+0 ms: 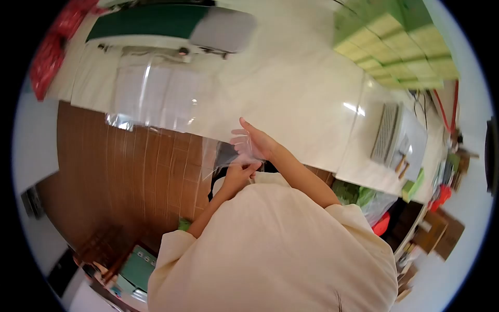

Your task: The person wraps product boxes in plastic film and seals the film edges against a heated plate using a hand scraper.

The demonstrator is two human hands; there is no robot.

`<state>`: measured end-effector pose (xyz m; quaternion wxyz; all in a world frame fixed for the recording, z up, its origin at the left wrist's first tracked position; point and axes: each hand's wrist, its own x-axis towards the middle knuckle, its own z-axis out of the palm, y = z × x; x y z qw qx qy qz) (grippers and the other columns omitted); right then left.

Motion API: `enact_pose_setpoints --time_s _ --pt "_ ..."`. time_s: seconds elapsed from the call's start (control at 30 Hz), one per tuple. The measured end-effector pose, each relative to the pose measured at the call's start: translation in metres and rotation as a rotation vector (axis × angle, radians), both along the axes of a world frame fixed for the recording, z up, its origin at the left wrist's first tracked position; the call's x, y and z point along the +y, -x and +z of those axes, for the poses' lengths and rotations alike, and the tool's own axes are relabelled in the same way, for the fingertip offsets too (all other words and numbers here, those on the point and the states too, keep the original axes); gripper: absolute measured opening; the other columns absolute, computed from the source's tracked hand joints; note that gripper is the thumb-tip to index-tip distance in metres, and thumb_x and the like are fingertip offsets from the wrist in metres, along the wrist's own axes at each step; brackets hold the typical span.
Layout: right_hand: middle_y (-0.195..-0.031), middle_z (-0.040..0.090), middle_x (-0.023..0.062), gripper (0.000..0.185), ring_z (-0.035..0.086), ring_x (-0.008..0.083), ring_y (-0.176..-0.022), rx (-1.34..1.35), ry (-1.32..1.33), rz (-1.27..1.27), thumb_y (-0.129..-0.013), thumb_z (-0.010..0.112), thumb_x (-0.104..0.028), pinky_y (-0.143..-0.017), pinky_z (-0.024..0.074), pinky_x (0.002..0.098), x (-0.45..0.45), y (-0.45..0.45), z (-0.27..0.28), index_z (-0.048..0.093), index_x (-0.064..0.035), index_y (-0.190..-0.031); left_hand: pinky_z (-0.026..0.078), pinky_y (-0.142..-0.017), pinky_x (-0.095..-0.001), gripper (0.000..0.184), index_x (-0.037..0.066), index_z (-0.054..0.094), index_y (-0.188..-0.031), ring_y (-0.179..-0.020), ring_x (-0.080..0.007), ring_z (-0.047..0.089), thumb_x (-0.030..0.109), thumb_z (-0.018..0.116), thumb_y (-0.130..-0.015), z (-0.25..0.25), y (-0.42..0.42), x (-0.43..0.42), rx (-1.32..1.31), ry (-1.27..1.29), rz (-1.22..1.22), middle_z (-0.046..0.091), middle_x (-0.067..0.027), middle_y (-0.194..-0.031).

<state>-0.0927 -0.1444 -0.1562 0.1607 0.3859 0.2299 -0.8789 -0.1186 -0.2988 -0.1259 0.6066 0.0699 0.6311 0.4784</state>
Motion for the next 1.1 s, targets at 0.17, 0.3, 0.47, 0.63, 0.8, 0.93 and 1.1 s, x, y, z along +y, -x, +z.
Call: enact_pose_setpoints --time_s 0.17,0.3,0.47,0.63,0.8,0.93,1.1 --pt "-0.088 0.057 0.0026 0.047 0.05 0.01 -0.065 -0.09 -0.187 -0.273 -0.089 0.066 -0.045 -0.057 0.0429 0.023 0.041 -0.111 -0.011 0.058 -0.0045 -0.111 0.045 -0.065 -0.0292 0.021 0.005 0.062 -0.091 -0.061 -0.0137 0.048 0.025 0.069 -0.088 0.012 -0.061 0.041 0.344 0.02 -0.335 0.058 -0.0048 -0.072" --pt "-0.077 0.056 -0.0014 0.028 0.05 0.0075 -0.062 -0.234 -0.525 -0.344 -0.092 0.064 -0.032 -0.057 0.0432 0.0244 0.079 -0.184 -0.013 0.057 -0.0058 -0.099 0.047 -0.066 -0.0323 0.023 0.007 0.064 -0.097 -0.063 -0.0198 0.056 0.026 0.069 -0.086 0.004 -0.075 0.073 0.605 -0.09 -0.6 0.062 -0.0095 -0.072" --pt "-0.079 0.066 0.0046 0.021 0.06 0.012 -0.062 -0.374 -0.785 -0.456 -0.091 0.061 -0.022 -0.055 0.0463 0.0268 0.099 -0.231 -0.042 0.063 -0.0024 -0.098 0.05 -0.067 -0.037 0.026 0.006 0.067 -0.101 -0.075 -0.0304 0.066 0.028 0.069 -0.086 -0.002 -0.084 0.098 0.836 -0.229 -0.789 0.068 -0.0162 -0.082" --pt "-0.081 0.07 0.0074 0.02 0.064 0.0145 -0.064 -0.419 -0.927 -0.507 -0.092 0.058 -0.02 -0.057 0.0491 0.0284 0.096 -0.234 -0.052 0.065 -0.0008 -0.094 0.043 -0.056 -0.0292 0.03 0.003 0.068 -0.096 -0.055 -0.0103 0.051 0.032 0.058 -0.097 -0.025 -0.089 0.095 0.368 -0.095 -0.556 0.054 -0.0016 -0.059" --pt "-0.101 0.068 0.0122 0.05 0.065 0.0189 -0.085 -0.193 -0.561 -0.639 -0.091 0.064 -0.041 -0.076 0.0515 0.032 0.09 -0.218 -0.043 0.054 0.0 -0.118 0.044 -0.066 -0.0231 0.036 0.006 0.062 -0.104 -0.062 -0.005 0.048 0.04 0.052 -0.1 -0.06 -0.085 0.085 -0.043 0.065 -0.155 0.048 0.0046 -0.063" --pt "-0.115 0.063 0.0138 0.068 0.057 0.0206 -0.106 -0.081 -0.152 -0.478 -0.091 0.058 -0.057 -0.092 0.0452 0.0363 0.081 -0.209 -0.044 0.045 -0.0015 -0.128 0.048 -0.074 -0.0258 0.032 0.011 0.057 -0.112 -0.065 -0.0067 0.051 0.04 0.046 -0.102 -0.07 -0.089 0.087 -0.709 0.054 0.265 0.05 0.006 -0.067" --pt "-0.106 0.064 0.0089 0.056 0.058 0.0171 -0.093 0.032 -0.079 -0.507 -0.092 0.058 -0.053 -0.084 0.0461 0.0342 0.075 -0.195 -0.047 0.052 -0.0053 -0.121 0.049 -0.077 -0.0286 0.03 0.012 0.057 -0.112 -0.067 -0.0088 0.053 0.036 0.04 -0.104 -0.056 -0.102 0.097 -1.067 0.082 0.313 0.053 0.0059 -0.07"
